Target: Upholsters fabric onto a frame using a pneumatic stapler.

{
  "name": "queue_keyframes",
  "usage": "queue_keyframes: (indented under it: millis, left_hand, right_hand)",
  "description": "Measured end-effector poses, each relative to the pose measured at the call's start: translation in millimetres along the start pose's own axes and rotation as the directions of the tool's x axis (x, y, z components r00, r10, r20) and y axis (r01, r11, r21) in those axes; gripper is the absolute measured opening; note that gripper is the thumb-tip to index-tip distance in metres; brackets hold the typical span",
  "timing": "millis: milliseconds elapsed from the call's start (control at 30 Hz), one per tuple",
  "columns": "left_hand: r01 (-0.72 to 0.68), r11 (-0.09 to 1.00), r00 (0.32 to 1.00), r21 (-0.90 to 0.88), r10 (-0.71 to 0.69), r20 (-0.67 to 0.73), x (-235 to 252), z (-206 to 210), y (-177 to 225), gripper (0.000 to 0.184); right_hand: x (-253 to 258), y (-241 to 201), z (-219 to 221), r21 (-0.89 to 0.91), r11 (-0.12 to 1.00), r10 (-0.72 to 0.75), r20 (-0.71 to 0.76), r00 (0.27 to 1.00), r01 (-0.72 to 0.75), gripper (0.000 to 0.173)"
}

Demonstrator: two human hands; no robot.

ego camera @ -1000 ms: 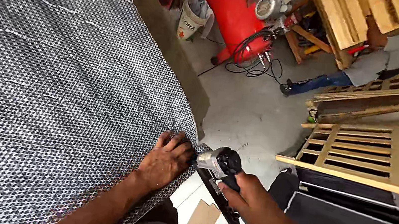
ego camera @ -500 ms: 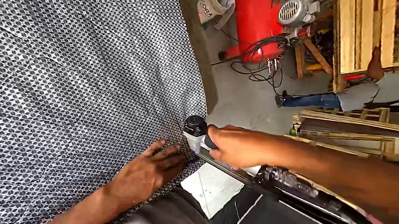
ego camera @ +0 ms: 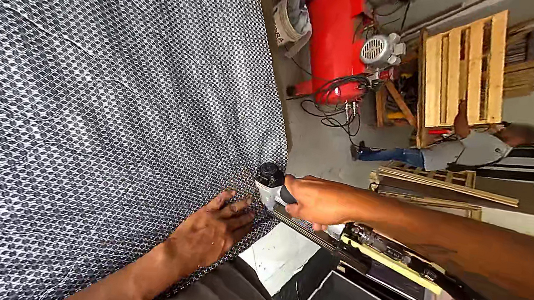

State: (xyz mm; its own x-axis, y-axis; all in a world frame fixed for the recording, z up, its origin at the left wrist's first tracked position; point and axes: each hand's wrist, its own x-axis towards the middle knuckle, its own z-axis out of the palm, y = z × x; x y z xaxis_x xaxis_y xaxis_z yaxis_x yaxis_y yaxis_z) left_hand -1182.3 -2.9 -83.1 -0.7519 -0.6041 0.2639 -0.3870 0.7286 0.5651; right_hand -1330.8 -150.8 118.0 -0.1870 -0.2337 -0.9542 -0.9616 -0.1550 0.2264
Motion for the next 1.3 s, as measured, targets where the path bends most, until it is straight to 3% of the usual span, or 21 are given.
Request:
queue_keyframes:
  millis: [200,500,1300]
  left_hand:
    - [0.010,1.000,1.000,-0.008,-0.010,0.016,-35.1,-10.6,0.0,0.050]
    - [-0.007,1.000,0.999,0.027,0.006,0.038,-39.9,-11.9,0.8,0.047]
    - [-0.045,0.999,0.999,-0.009,0.045,0.027,-204.5,-72.7,-4.1,0.045]
  right_hand:
    - [21.4,27.9,-20.2,0.358,0.933,-0.103,0.160,0.982,0.040,0.020]
    - [35.3,25.4,-12.5,0.523,0.847,-0.240,0.229,0.943,0.089,0.018]
    - [38.3,-104.5,16.1,0.503,0.835,-0.453,0.400,0.797,0.223,0.017]
